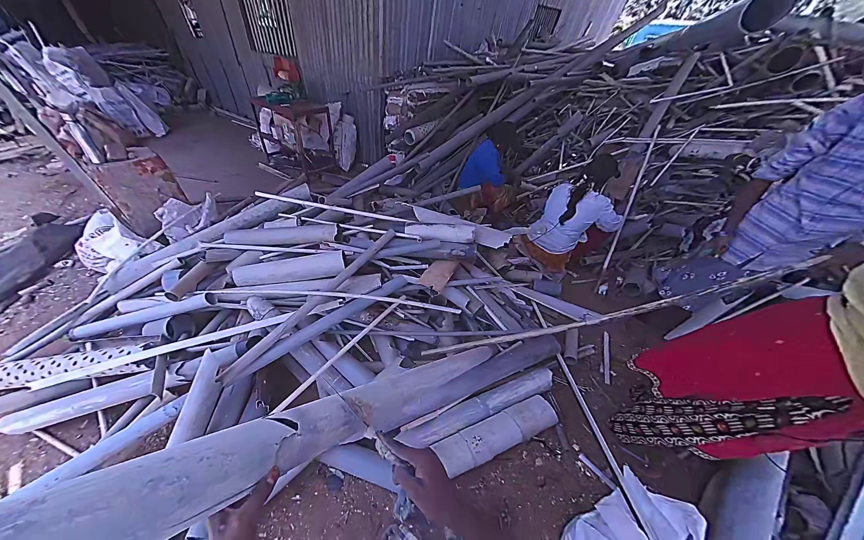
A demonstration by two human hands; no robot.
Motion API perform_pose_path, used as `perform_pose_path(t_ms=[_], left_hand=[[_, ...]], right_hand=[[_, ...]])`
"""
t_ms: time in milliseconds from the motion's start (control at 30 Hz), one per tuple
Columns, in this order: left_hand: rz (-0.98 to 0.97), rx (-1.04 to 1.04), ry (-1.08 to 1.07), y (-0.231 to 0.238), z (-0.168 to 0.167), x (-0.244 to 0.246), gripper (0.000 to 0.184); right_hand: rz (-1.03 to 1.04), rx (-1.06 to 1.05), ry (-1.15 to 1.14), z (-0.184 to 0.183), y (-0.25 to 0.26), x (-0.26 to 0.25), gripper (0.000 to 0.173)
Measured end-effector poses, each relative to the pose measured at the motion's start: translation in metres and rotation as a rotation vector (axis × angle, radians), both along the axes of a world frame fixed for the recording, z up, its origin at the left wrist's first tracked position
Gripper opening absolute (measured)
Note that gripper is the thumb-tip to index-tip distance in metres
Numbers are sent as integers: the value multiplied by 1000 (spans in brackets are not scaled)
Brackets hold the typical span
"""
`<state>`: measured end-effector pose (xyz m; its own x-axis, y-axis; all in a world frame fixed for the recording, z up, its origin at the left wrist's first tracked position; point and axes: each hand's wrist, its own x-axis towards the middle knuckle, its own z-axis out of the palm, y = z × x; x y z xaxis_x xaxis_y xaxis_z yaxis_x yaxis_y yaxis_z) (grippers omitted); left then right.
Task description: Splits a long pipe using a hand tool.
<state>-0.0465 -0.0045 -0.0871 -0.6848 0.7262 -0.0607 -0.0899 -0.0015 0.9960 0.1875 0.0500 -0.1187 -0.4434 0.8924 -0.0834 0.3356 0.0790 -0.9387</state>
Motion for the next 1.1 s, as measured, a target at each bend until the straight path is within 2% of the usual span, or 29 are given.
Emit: perform_pose_path(t_ms=[67,133,200,300,367,433,567,667,767,833,867,933,1000,1100], left_hand=[[4,43,-3,5,1,4,76],[36,60,11,9,2,7,81],[61,67,27,14,3,8,83],[78,55,26,18,15,17,84],[89,51,20,20,23,23,83],[83,60,30,22,26,25,82],[80,69,34,21,29,29,78],[62,78,67,22,22,26,79],[70,76,70,24,24,29,80],[82,77,60,25,29,32,83],[91,84,61,25,30,32,85],[101,119,63,26,26,31,87],[104,130,64,25,23,29,89],[98,110,32,23,26,31,90]], right_hand=[[-175,35,49,-39,0,0,48],[-424,-75,19,-79,12,10,49],[-532,-174,-36,-93,25,20,50],[-404,-160,-6,-66,16,15,53],[-271,-5,12,-50,-1,10,53],[-255,84,18,-56,-5,12,50],[-512,-158,-39,-92,27,43,50],[-444,-250,-23,-60,31,38,51],[-218,0,32,-27,4,15,51],[-212,153,56,-40,-1,7,51],[-262,162,49,-54,3,9,51],[-423,54,-17,-80,21,21,51],[-528,-139,-118,-90,42,39,51],[-490,-232,-167,-68,51,48,51]])
